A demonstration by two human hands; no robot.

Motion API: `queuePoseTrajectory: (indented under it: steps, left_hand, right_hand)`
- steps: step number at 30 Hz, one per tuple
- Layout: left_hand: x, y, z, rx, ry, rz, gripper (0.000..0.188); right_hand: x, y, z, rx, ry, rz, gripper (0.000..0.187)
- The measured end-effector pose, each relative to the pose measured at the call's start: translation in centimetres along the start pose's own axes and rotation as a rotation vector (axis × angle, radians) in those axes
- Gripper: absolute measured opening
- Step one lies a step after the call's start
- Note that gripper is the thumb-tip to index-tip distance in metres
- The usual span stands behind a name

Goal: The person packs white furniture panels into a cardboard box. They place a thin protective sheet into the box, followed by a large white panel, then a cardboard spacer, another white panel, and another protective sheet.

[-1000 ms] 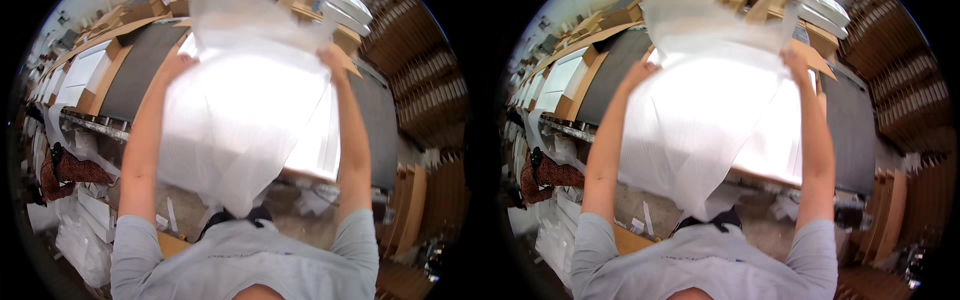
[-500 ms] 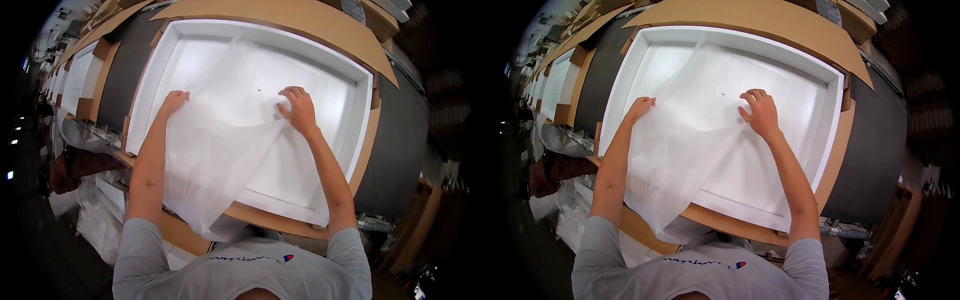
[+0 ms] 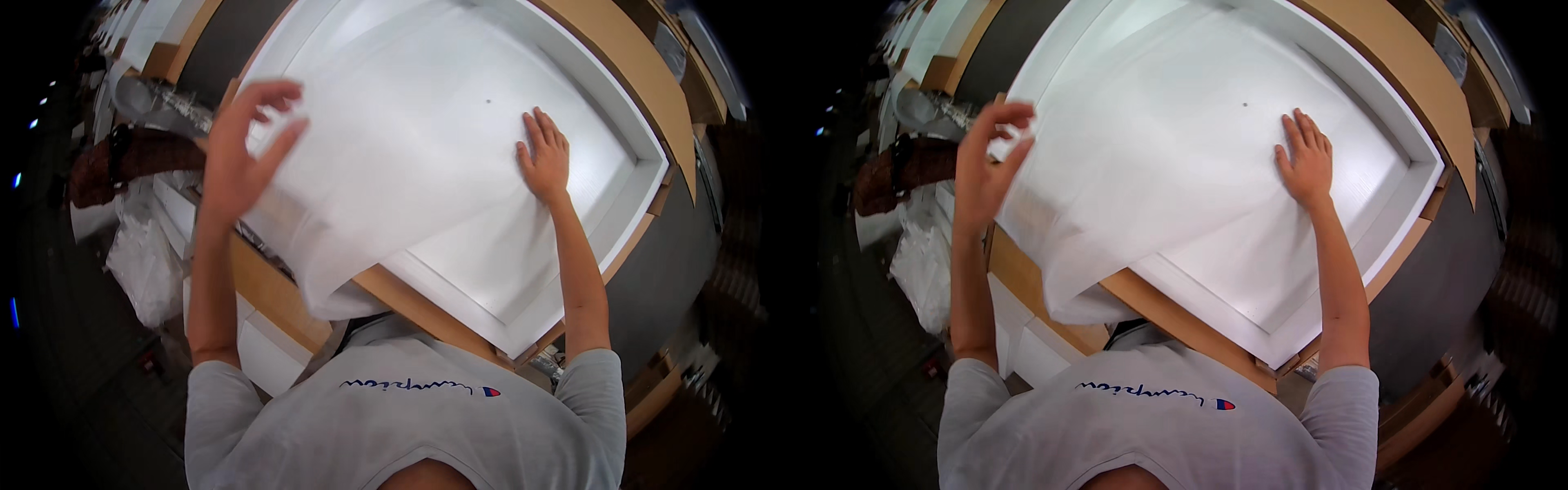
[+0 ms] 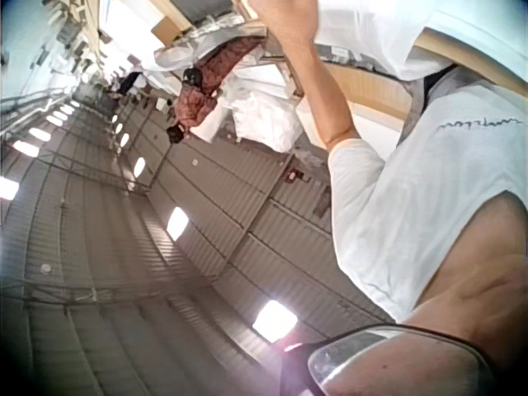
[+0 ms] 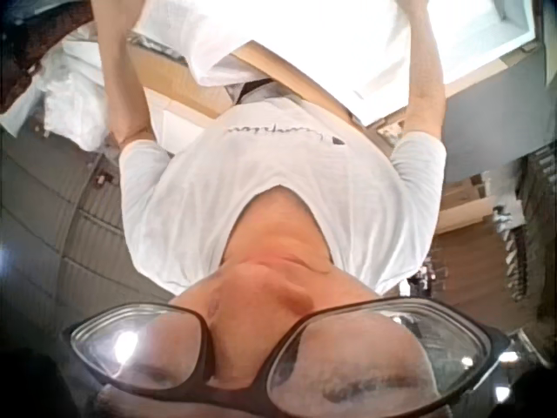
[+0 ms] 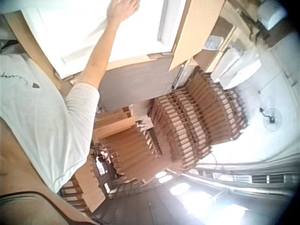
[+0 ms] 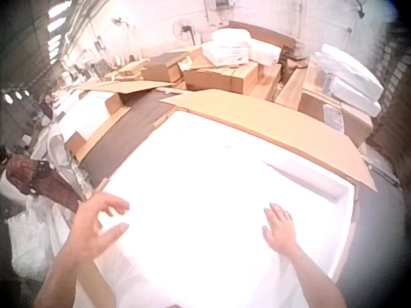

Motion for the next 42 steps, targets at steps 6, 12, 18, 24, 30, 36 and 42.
queuePoseTrajectory:
  steps: [6,12,18,24,30,36,42]
  left_hand:
    - [20.2,3.4,1.5,0.252,-0.375,0.227,0.056]
    - [27.2,9.6,-4.1,0.627,-0.614,0.208,0.087]
    - [27.9,8.4,-8.0,0.165,-0.464,0.223,0.085]
    - [29.5,6.5,-10.5,0.495,-0.485,-0.28,0.06]
    - [31.9,1.6,-11.2,1.123,-0.526,-0.065,0.037]
    - [32.7,-0.6,-13.9,0.311,-0.388,-0.09,0.034]
    - [30.8,-6.2,-12.6,-0.083,-0.593,0.027,0.032]
  right_hand:
    - [-1.0,0.6,-1.3,-0.002,-0.07,0.026,0.052]
    - [-0.7,1.6,-1.3,0.125,-0.104,0.019,0.052]
    - [-1.7,2.0,-1.5,0.098,-0.059,-0.05,0.052]
    - [-3.8,2.8,-3.6,0.028,0.074,-0.077,0.043]
    - [-3.1,3.1,-13.0,-0.061,-0.026,-0.121,0.05]
    - [-3.1,5.1,-12.2,0.019,0.072,-0.149,0.058]
    - [-8.4,9.1,-9.5,0.056,0.021,-0.003,0.061]
Point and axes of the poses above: each hand's wrist, its own x-axis away from the middle knuckle, its own y-axis out of the palm, z = x × y, the point moved 2 cm from there along -x, towards the middle knuckle, and after that the axes turned 3 degrees about z, right-handed, at the moved point
